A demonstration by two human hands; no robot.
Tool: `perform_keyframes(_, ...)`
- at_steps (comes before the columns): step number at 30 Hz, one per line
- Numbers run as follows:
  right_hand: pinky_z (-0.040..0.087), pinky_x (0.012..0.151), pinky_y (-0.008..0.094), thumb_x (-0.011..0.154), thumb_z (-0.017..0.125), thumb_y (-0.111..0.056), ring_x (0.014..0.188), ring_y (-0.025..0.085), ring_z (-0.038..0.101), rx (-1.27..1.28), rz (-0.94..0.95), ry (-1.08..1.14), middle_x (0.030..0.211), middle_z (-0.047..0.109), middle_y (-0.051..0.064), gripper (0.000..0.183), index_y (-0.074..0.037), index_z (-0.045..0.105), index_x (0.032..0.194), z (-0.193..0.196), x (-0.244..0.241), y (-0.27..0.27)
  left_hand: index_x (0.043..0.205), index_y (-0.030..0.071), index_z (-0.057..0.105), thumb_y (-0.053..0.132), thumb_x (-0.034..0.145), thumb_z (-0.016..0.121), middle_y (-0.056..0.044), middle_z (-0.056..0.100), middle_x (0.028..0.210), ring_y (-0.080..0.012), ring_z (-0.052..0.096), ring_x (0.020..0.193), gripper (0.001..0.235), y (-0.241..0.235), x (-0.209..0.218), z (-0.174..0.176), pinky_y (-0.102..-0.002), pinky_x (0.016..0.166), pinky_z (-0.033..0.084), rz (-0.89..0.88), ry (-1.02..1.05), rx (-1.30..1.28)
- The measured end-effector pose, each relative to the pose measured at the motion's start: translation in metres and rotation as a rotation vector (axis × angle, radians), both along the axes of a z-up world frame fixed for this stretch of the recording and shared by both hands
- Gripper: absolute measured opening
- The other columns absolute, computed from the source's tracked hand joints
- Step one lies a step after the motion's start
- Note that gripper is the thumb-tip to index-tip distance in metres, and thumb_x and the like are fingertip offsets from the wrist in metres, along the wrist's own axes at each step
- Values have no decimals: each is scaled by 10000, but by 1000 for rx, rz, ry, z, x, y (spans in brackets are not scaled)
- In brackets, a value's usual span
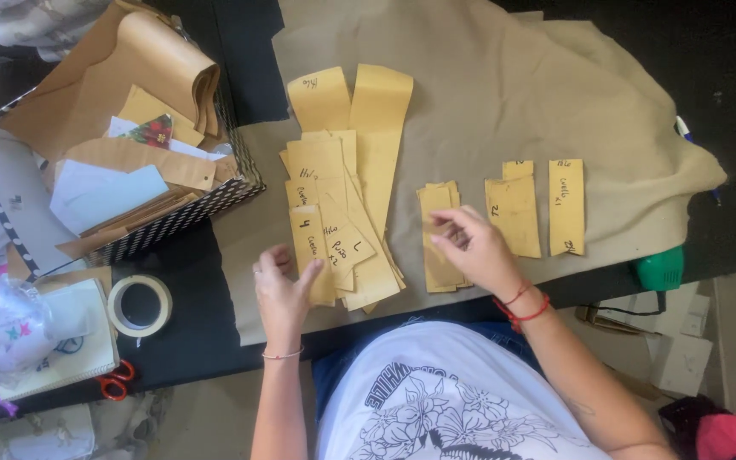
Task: The person removes yellow paper pieces from a box and arranges them on a table, sorting them into separate piles by size and handwritten markings. They handle the pieces one at a time, occasionally flipping them over, and place some back into the box before the clip ends.
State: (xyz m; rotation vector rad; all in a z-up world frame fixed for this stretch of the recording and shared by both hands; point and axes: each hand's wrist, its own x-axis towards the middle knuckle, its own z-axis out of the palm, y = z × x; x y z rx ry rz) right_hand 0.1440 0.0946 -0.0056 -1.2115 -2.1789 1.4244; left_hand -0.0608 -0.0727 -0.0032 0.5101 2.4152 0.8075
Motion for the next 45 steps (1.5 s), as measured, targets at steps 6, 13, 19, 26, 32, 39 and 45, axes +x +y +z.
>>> perform_keyframes(6,507,620,278,723,638,-97,724,186,613,-176,163,31,883,625,85,284,-105,612,1006,25,-19,-21,1008,38,536,202,634,753,-132,590,816,-288,608,750,463,-3,-1,-12,-397,654,463,-52,81,-40)
perform_keyframes(13,491,695,184,778,581,-166,750,80,571,-191,168,-3,884,616,-8,214,-115,587,987,29,-7,-11,802,58,550,100,820,591,-35,460,728,-133,403,631,62,13,20,2,-246,554,338,-166,202,294)
perform_keyframes(19,455,830,224,796,585,-103,874,94,560,-507,114,365,931,601,18,183,-65,539,969,14,-6,-14,942,59,560,176,757,609,-57,575,820,-144,582,672,225,48,62,22,-230,507,549,-564,-292,357)
perform_keyframes(26,452,650,260,841,503,-192,705,140,572,87,-363,-200,805,622,46,151,-72,573,899,-27,91,57,981,68,589,165,750,614,-56,598,933,-158,534,867,252,22,25,12,-276,756,428,-354,91,265)
perform_keyframes(32,368,590,302,799,512,-209,611,168,465,220,-471,-416,665,556,45,189,-61,557,691,-48,140,81,1121,54,481,293,640,693,-131,470,1017,-267,432,966,578,3,5,-6,-370,812,343,-104,176,12)
perform_keyframes(39,420,588,292,746,609,-232,644,151,572,211,-563,-494,751,646,29,151,-96,641,804,-60,139,83,1201,40,415,278,564,772,-84,500,850,-246,435,868,768,3,9,-25,-397,709,389,-164,232,7)
perform_keyframes(45,406,654,379,784,593,-159,706,291,510,451,-554,-518,795,522,129,126,-38,606,813,-62,182,101,1163,86,431,293,615,718,-81,494,948,-176,473,849,653,16,14,6,-329,711,407,-64,24,-75)
